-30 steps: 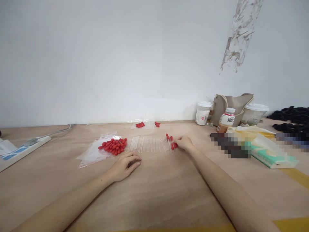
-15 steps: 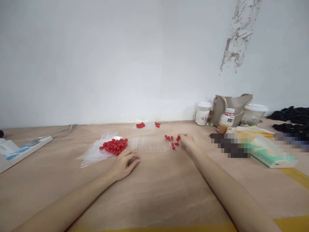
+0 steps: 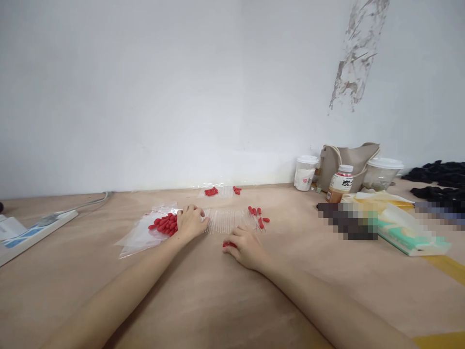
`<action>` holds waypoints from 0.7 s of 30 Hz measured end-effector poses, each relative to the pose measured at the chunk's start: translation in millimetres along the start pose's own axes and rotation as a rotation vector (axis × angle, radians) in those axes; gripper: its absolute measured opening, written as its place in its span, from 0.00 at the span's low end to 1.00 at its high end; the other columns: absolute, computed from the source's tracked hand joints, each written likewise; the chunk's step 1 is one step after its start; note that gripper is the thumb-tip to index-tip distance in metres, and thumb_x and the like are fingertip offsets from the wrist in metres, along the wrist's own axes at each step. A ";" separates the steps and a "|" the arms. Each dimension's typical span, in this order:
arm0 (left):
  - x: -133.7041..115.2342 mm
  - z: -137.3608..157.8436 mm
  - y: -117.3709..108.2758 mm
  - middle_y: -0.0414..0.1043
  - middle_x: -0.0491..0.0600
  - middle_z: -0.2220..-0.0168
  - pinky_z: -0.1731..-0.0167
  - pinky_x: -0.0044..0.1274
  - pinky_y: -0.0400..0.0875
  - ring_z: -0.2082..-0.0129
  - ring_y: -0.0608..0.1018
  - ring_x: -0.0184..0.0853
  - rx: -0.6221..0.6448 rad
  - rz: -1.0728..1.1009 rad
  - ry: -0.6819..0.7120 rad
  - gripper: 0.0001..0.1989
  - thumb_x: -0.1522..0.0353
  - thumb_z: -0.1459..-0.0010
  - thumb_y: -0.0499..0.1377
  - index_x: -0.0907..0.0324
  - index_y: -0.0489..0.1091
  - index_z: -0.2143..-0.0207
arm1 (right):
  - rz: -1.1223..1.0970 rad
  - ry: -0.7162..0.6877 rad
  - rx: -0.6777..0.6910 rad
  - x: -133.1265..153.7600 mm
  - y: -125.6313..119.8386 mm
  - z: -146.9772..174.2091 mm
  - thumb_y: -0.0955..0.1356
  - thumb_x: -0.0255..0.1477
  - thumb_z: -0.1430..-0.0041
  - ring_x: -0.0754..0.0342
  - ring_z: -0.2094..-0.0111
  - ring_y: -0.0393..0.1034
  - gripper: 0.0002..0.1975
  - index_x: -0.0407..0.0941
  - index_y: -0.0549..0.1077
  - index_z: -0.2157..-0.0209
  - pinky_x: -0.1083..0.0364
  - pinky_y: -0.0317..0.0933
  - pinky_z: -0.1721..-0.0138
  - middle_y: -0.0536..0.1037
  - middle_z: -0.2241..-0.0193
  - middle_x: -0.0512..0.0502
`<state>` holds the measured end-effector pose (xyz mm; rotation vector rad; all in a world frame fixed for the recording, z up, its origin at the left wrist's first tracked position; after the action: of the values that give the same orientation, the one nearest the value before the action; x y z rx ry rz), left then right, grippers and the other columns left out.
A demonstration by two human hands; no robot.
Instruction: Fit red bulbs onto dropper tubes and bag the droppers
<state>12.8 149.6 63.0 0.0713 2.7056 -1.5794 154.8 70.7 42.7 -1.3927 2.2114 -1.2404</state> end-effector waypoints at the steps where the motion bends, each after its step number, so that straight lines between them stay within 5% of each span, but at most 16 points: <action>1: -1.0 -3.8 3.8 0.66 0.57 0.63 0.60 0.35 0.54 0.58 0.65 0.46 0.007 -0.017 -0.022 0.13 0.61 0.50 0.53 0.61 0.71 0.70 | 0.013 -0.008 0.003 0.5 0.8 1.2 0.64 0.32 0.45 0.54 0.67 0.63 0.07 0.44 0.72 0.69 0.54 0.56 0.65 0.72 0.72 0.46; 13: -8.0 -21.3 25.8 0.65 0.63 0.60 0.61 0.35 0.52 0.58 0.63 0.50 0.084 -0.137 -0.167 0.15 0.65 0.52 0.54 0.67 0.72 0.66 | 0.017 0.014 -0.002 -2.3 0.0 3.1 0.64 0.32 0.45 0.55 0.67 0.63 0.07 0.45 0.72 0.70 0.55 0.56 0.65 0.71 0.73 0.47; 21: -27.8 -11.8 4.8 0.64 0.63 0.59 0.62 0.33 0.55 0.57 0.64 0.48 0.055 -0.052 -0.021 0.13 0.67 0.45 0.49 0.68 0.69 0.65 | -0.042 0.058 -0.075 -9.1 -5.5 4.7 0.63 0.28 0.44 0.55 0.66 0.63 0.05 0.44 0.69 0.70 0.55 0.56 0.64 0.72 0.70 0.47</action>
<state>41.0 161.2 65.4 -0.0154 2.6696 -1.6583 165.6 74.8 42.1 -1.4552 2.3016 -1.2386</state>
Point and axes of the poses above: each hand's wrist, its own z-axis away from the middle knuckle, its own y-axis out of the palm, x = y × z, the point moved 10 cm from there along -z, towards the middle knuckle
